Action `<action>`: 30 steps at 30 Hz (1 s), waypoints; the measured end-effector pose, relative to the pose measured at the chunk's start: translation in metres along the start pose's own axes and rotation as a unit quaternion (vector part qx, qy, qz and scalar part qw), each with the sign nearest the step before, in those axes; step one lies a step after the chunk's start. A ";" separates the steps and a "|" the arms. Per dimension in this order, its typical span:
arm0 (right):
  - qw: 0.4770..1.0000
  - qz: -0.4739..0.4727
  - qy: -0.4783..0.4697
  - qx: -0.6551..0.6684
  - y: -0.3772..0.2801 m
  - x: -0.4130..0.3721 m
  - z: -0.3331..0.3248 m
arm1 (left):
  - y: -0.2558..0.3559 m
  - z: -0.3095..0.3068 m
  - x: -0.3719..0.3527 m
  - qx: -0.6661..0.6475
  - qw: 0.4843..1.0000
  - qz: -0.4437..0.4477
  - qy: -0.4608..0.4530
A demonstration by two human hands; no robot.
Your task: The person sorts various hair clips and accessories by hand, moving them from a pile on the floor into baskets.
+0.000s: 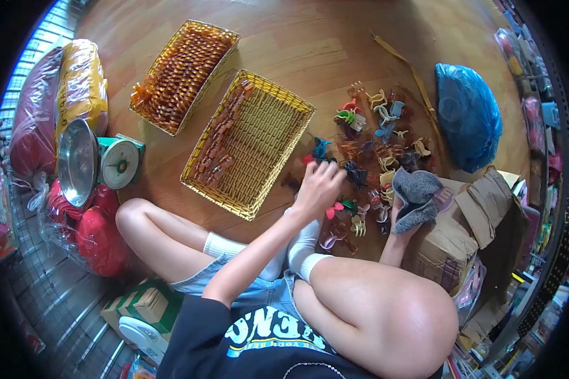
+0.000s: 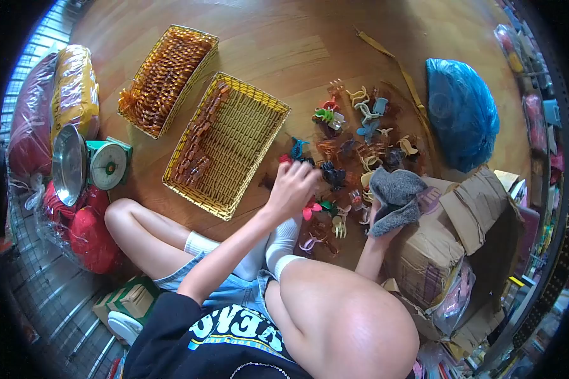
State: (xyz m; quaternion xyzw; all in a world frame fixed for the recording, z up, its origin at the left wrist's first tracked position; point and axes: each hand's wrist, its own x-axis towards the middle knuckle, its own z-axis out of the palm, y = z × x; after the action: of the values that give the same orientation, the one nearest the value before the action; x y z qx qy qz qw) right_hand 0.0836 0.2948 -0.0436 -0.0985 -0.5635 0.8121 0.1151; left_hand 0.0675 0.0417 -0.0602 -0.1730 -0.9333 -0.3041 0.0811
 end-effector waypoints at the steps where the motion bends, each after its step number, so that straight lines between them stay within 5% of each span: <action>1: 0.928 -0.083 0.012 -0.363 0.002 0.001 -0.009 | -0.005 0.006 0.009 0.040 0.999 0.003 0.016; 2: 0.894 -0.096 -0.118 -0.421 -0.028 0.002 -0.006 | -0.008 0.010 0.017 0.040 0.999 0.006 0.015; 3: 0.894 -0.098 -0.118 -0.420 -0.025 -0.001 -0.004 | -0.011 0.014 0.025 0.044 0.999 0.005 -0.018; 4: 0.978 -0.017 -0.018 -0.206 -0.018 -0.004 0.002 | -0.012 0.017 0.031 0.049 0.998 0.004 -0.050; 5: 0.994 0.065 0.084 0.024 -0.013 -0.007 0.005 | -0.010 0.021 0.034 0.051 0.998 0.005 -0.048; 6: 0.992 0.087 0.065 0.070 -0.014 -0.009 0.003 | -0.006 0.025 0.038 0.080 0.993 -0.013 -0.081; 9: 0.986 0.138 0.081 0.052 -0.009 -0.007 -0.001 | -0.002 0.031 0.037 0.113 0.988 -0.047 -0.098; 11: 0.984 0.146 0.089 0.046 -0.006 -0.009 -0.003 | -0.006 0.015 0.026 0.020 0.993 -0.099 -0.059; 15: 0.964 0.224 -0.034 0.139 0.000 -0.011 0.012 | -0.008 -0.040 0.008 -0.070 0.984 -0.161 -0.010; 18: 0.973 0.220 -0.062 -0.022 0.000 -0.013 0.042 | -0.010 -0.059 -0.004 -0.090 0.983 -0.151 0.045; 21: 0.983 0.180 -0.019 0.031 0.002 -0.006 0.063 | -0.013 -0.054 0.003 -0.062 0.997 -0.036 0.007; 23: 0.982 0.168 -0.049 0.077 -0.004 0.000 0.069 | -0.026 -0.038 0.012 -0.096 0.995 -0.035 -0.009; 25: 0.981 0.145 0.059 0.114 -0.007 0.002 0.074 | -0.041 -0.017 0.019 -0.458 0.854 -0.231 -0.088; 27: 0.988 0.132 0.050 0.060 -0.004 0.005 0.076 | -0.041 -0.015 0.022 -0.393 0.873 -0.254 -0.135; 29: 0.979 0.159 -0.112 0.064 -0.005 0.002 0.083 | -0.037 -0.013 0.024 -0.448 0.852 -0.248 -0.107; 30: 0.978 0.192 -0.064 0.048 -0.001 -0.004 0.089 | -0.035 -0.014 0.020 -0.448 0.839 -0.275 -0.139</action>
State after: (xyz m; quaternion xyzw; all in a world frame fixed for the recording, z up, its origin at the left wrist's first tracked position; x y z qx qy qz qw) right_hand 0.0615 0.2151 -0.0117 -0.1466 -0.5008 0.8498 -0.0744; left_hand 0.0365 0.0121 -0.0627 0.0329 -0.7062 -0.6712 -0.2228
